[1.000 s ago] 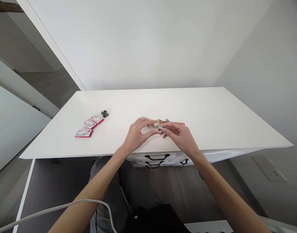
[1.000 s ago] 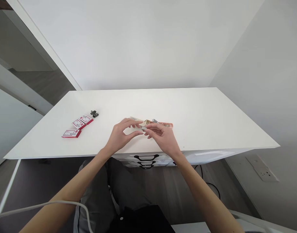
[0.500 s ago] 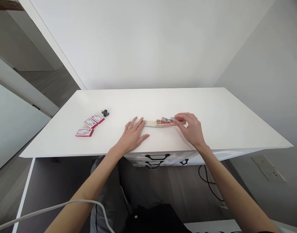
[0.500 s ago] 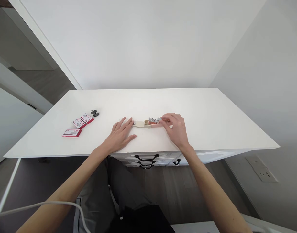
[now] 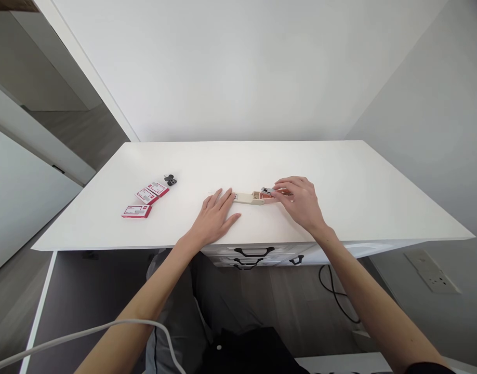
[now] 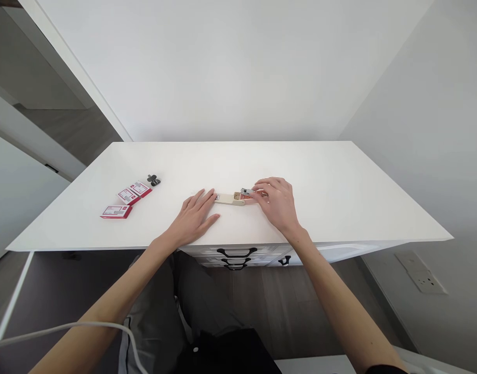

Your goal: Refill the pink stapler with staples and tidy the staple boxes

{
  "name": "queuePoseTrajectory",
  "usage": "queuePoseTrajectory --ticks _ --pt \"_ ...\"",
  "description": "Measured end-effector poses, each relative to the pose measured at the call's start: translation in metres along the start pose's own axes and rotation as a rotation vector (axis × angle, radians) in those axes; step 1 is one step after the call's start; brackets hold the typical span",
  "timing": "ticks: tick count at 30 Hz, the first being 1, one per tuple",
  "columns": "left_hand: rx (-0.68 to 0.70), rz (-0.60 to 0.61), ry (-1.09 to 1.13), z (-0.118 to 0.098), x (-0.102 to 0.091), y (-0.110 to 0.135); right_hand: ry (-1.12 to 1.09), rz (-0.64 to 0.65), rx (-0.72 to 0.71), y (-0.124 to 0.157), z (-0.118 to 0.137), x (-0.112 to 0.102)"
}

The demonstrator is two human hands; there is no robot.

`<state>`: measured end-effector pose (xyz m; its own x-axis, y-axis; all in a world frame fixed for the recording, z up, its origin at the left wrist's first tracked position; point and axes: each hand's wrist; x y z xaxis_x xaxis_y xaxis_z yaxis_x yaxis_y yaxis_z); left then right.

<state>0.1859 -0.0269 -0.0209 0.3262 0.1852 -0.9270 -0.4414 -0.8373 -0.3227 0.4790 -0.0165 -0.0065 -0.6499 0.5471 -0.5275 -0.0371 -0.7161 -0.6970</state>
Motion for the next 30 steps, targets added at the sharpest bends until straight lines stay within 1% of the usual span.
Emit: queuePoseTrajectory --ticks 3,11,22,30 --pt "0.009 -0.028 0.017 0.001 0.002 0.001 0.01 0.026 -0.004 -0.001 0.0 0.001" --pt "0.005 -0.046 0.037 0.001 0.002 0.002 0.03 0.094 -0.028 -0.005 0.005 0.005" --pt "-0.003 -0.043 0.045 0.0 0.003 0.002 0.042 0.069 -0.057 -0.002 0.008 0.005" --pt "0.004 -0.062 0.047 0.0 0.004 0.003 0.086 0.049 -0.127 0.004 0.01 0.007"
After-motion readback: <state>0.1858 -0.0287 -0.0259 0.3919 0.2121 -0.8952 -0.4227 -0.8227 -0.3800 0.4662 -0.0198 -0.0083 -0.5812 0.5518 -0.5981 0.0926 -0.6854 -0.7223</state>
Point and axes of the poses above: each hand's wrist, its own y-axis away from the middle knuckle, its own x-axis out of the palm, z = x × y, and after that the axes turned 13 degrees about -z, right-handed
